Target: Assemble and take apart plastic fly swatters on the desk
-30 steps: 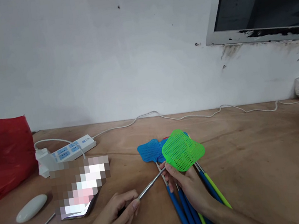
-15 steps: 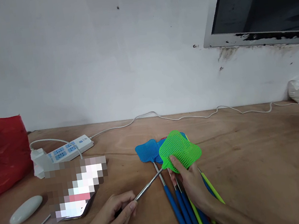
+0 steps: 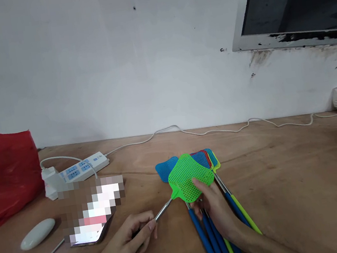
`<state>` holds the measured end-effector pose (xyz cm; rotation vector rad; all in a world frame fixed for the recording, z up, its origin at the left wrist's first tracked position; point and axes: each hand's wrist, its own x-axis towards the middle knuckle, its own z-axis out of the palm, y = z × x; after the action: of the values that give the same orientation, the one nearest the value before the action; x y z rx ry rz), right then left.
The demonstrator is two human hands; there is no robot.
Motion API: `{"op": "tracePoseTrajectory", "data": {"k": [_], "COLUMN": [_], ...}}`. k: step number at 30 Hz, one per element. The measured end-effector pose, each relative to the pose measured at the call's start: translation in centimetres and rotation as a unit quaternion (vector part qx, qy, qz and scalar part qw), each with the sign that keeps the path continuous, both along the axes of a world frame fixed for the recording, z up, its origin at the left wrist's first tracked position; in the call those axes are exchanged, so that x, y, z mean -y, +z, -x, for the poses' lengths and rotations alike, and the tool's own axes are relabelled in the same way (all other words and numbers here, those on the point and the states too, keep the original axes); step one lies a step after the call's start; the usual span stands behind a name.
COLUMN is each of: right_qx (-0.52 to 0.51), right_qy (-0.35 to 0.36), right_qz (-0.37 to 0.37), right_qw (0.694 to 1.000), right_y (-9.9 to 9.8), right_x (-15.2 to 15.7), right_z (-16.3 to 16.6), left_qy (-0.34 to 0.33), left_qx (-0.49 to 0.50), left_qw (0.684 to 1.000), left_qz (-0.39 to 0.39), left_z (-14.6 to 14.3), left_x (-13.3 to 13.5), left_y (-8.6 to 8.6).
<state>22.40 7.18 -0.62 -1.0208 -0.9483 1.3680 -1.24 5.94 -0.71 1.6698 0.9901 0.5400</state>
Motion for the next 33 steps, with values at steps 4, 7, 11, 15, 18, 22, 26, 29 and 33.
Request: {"op": "tracePoseTrajectory", "data": {"k": [4,7,11,15,18,22,26,29,33], "right_qx": [0.011,0.053,0.068,0.046,0.015,0.0,-0.004,-0.05,-0.063], "right_qy": [-0.038,0.043,0.111,0.087,0.05,0.007,-0.029,-0.169,-0.24], "right_qz": [-0.011,-0.027,-0.014,0.004,0.0,-0.014,-0.032,-0.05,-0.082], "right_qw": [0.999,0.997,0.991,0.995,0.999,1.0,0.999,0.983,0.965], "right_y": [0.1,0.3,0.7,0.8,0.2,-1.0,-1.2,-0.1,0.8], "right_x": [-0.3,0.0,0.3,0.1,0.3,0.8,0.3,-1.2,-2.5], "right_z": [-0.5,-0.3,0.0,-0.1,0.1,0.7,0.2,-1.7,-3.0], "left_qy": [0.014,0.017,0.004,-0.003,0.001,-0.001,0.002,0.021,0.038], "left_qx": [0.053,0.075,0.085,0.09,0.096,0.103,0.118,0.116,0.109], "left_qw": [0.997,0.994,0.993,0.993,0.993,0.992,0.99,0.991,0.992], "left_qz": [0.055,0.076,0.081,0.073,0.066,0.069,0.076,0.069,0.05], "left_z": [-0.1,-0.3,-0.4,-0.4,-0.5,-1.0,-1.1,-0.7,-0.7], "left_x": [-0.2,-0.3,-0.4,-0.4,-0.4,-0.6,-0.5,-0.2,-0.1], "left_y": [-0.4,-0.6,-0.5,-0.4,-0.5,-0.9,-1.1,-1.3,-1.4]}}
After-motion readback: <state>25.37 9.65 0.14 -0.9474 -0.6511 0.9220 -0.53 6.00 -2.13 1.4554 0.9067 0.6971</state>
